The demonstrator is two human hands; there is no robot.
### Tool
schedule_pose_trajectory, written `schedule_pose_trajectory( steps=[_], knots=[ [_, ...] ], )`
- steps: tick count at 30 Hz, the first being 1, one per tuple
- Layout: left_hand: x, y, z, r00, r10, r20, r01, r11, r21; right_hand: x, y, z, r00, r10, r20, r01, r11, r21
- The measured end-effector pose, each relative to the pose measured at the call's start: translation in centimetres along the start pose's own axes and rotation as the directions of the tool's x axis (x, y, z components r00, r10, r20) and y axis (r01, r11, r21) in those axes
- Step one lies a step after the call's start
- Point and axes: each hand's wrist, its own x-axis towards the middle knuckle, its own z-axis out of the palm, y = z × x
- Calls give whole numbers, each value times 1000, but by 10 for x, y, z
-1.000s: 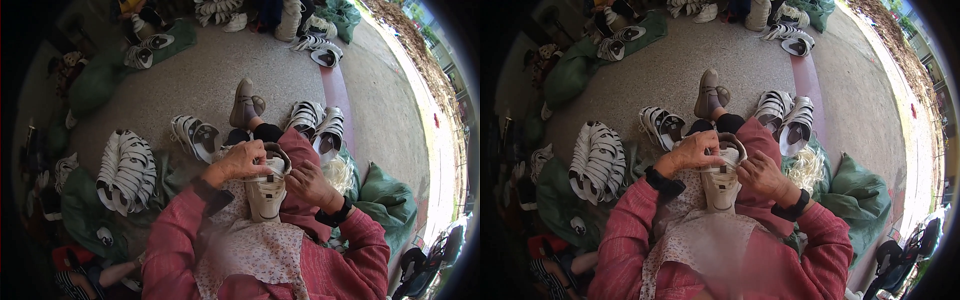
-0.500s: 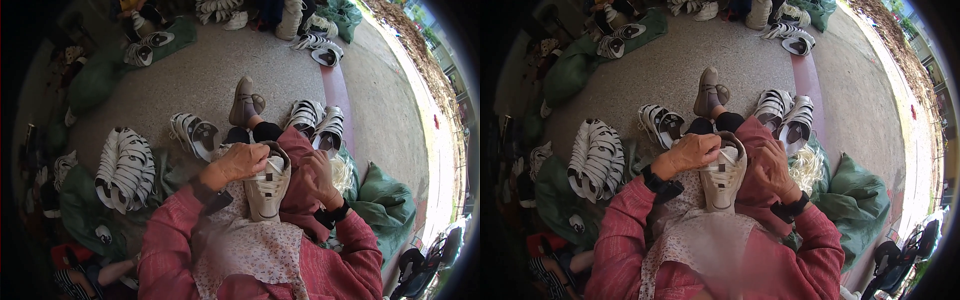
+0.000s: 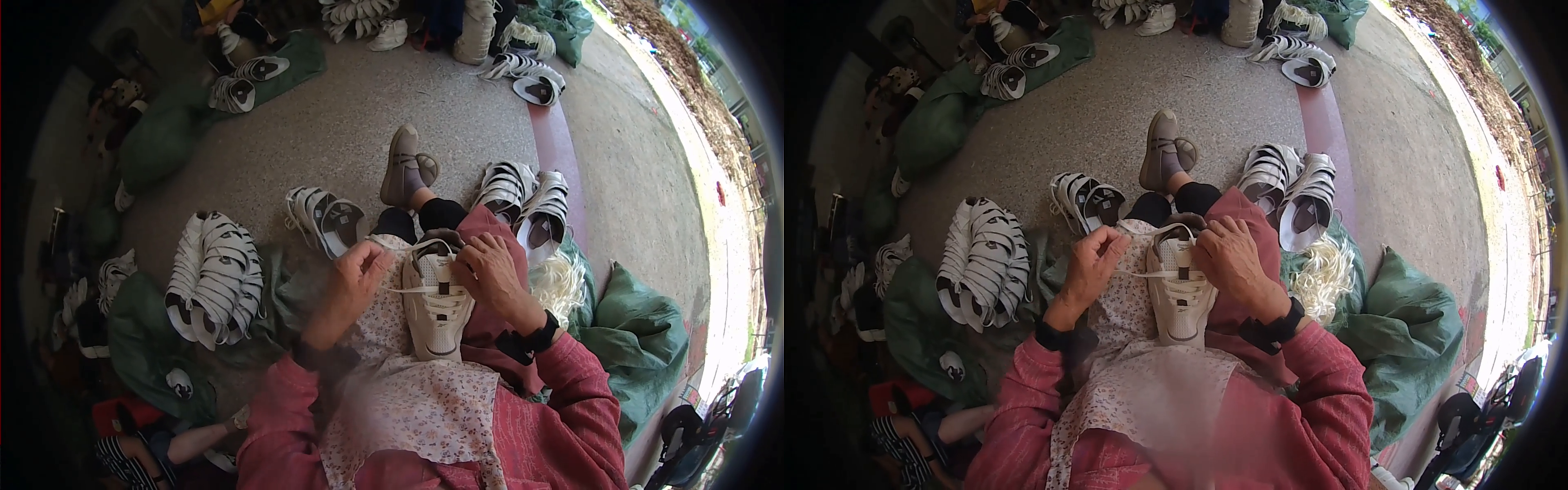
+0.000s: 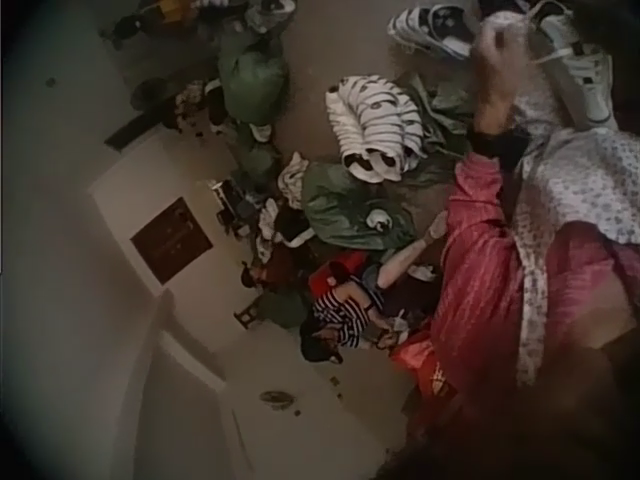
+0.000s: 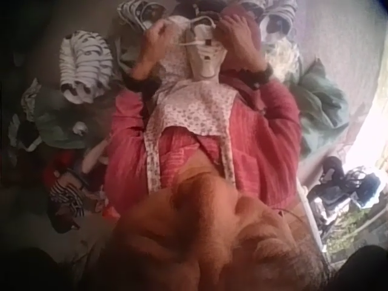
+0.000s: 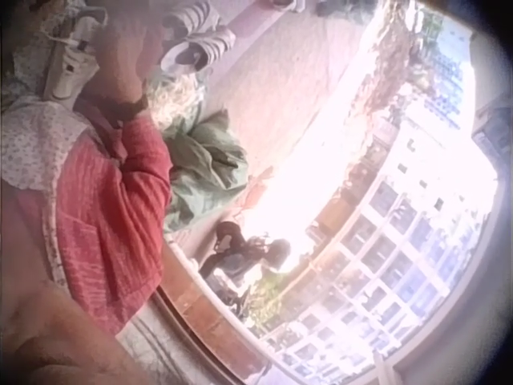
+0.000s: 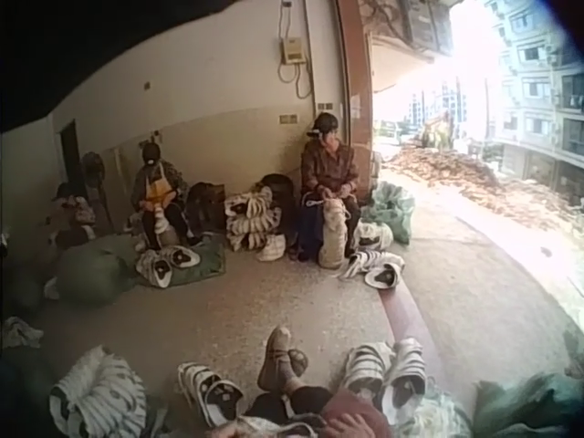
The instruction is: Lacing a white sneaker while sitting in a workshop.
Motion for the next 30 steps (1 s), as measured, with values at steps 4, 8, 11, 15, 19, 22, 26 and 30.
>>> schedule_pose_trajectory(
  steps=[4,8,11,15,19,22,26,30],
  knots=[
    [-52,-10,-16,652,-376,658,728,555,-404,-8,-1,0,999,6,-52,7,968,252],
    [-65,-9,5,721,-198,664,674,-24,-739,-26,-30,-14,957,251,144,-280,677,680],
    [-61,-29,8,871,-160,464,393,-341,-854,-40,-41,-50,898,327,296,-321,25,947],
    [-68,-64,-29,953,-220,208,95,-436,-895,-83,-2,-103,911,394,-121,139,-19,990],
    [-99,-104,-84,962,-269,43,-42,-301,-953,-164,59,-146,779,548,-304,450,-151,880],
    [-108,-97,-103,767,-623,-152,-205,-13,-979,-217,90,-150,684,719,-123,200,-23,980],
    [-125,-118,-123,544,-805,-239,-340,49,-939,-216,94,-120,324,917,-233,-607,391,692],
    [-147,-141,-135,881,-431,-194,-299,-190,-935,-119,30,-92,661,750,-6,-550,490,676]
  ],
)
